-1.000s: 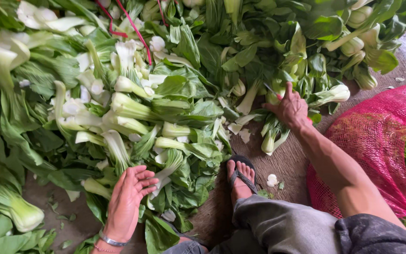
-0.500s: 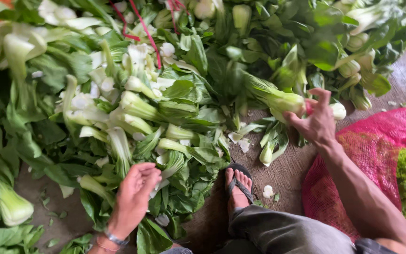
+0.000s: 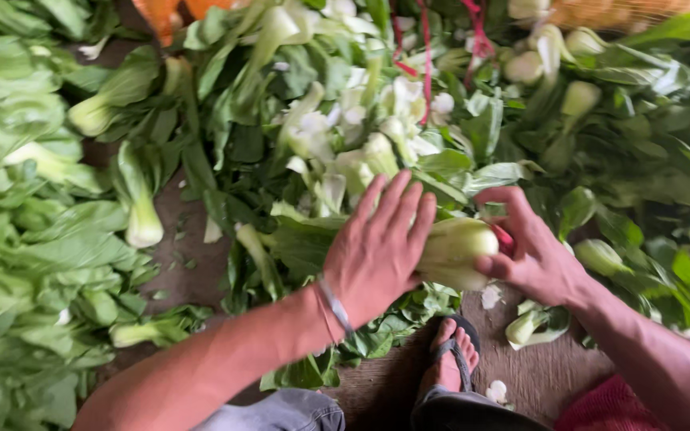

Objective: The person sits on the floor among large piles of bok choy, picks up individual heads, and uses a small knife to cut off root ends and strip outer leaves, tossing trimmed heads aside and discards onto the floor piles.

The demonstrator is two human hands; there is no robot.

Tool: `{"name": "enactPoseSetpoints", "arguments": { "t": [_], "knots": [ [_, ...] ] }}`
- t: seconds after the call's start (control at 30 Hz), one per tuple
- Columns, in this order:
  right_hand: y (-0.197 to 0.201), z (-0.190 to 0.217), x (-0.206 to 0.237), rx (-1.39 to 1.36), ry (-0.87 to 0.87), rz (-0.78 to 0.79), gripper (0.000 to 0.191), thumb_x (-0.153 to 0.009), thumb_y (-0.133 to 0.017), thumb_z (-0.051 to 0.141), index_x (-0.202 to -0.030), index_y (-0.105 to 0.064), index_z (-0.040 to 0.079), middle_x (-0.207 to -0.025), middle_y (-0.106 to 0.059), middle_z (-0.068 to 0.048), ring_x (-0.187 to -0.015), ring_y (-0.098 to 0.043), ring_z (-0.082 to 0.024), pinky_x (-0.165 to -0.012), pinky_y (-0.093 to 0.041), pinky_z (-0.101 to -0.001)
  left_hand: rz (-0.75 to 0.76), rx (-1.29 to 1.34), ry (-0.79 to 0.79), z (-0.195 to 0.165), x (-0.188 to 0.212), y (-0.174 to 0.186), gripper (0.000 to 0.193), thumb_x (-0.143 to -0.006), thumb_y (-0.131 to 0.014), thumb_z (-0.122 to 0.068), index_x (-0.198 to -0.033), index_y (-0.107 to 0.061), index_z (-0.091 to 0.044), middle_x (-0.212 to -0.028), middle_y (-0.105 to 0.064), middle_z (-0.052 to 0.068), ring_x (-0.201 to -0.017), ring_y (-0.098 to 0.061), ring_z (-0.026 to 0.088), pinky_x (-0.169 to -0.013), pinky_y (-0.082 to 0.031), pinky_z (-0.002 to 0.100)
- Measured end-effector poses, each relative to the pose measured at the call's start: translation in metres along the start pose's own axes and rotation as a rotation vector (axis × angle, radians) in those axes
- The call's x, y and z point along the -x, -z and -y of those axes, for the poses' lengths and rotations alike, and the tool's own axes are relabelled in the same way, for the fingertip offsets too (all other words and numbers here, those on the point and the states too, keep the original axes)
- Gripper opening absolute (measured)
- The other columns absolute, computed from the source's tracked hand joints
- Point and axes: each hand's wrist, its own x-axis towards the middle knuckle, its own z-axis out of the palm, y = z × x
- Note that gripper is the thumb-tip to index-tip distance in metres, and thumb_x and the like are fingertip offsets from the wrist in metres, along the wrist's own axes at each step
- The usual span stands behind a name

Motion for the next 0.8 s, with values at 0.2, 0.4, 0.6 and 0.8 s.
{"name": "enactPoseSetpoints", "arguments": {
  "t": [0.2,0.4,0.6,0.8],
  "knots": [
    [-0.032,0.04,-0.059,-0.025,-0.394,0.089,0.074,-0.089,-0.056,0.06,-0.148,-0.042,0.018,-0.13,-0.066,-0.009,-0.107,-0.059,-0.018,-0.09,-0.048,-0.037,0.283,1.416,-0.005,0.056,0.011,-0.063,0.086,-0.076,-0.081,-0.057,-0.135,-0.058,0.002,-0.124,-0.071,0.014,-0.113,-0.07,0.024,-0.1,-0.056,0.036],
    [-0.042,0.087,-0.056,0.495,0.014,-0.062,0.076,-0.082,-0.064,0.062,-0.135,-0.055,0.008,-0.1,-0.076,-0.014,-0.074,-0.076,-0.025,-0.071,-0.058,-0.04,0.197,1.613,0.415,0.057,0.032,-0.11,0.061,-0.086,-0.076,-0.049,-0.125,-0.069,-0.002,-0.109,-0.076,0.013,-0.097,-0.07,0.023,-0.087,-0.057,0.036],
    [-0.08,0.102,-0.068,0.777,0.208,-0.05,0.09,-0.072,-0.079,0.059,-0.137,-0.05,0.003,-0.08,-0.074,-0.013,-0.064,-0.072,-0.029,-0.057,-0.058,-0.0438,0.197,1.344,0.415,0.04,0.035,-0.084,0.071,-0.073,-0.083,-0.044,-0.125,-0.055,-0.003,-0.107,-0.071,0.009,-0.092,-0.072,0.02,-0.086,-0.059,0.032],
    [-0.092,0.105,-0.073,0.807,0.087,0.018,0.077,-0.075,-0.078,0.051,-0.133,-0.053,0.006,-0.072,-0.072,-0.008,-0.054,-0.07,-0.026,-0.055,-0.056,-0.043,0.433,1.123,0.655,0.029,0.042,-0.08,0.083,-0.071,-0.082,-0.045,-0.133,-0.045,-0.003,-0.103,-0.068,0.014,-0.089,-0.071,0.027,-0.078,-0.059,0.037]
  ]
}}
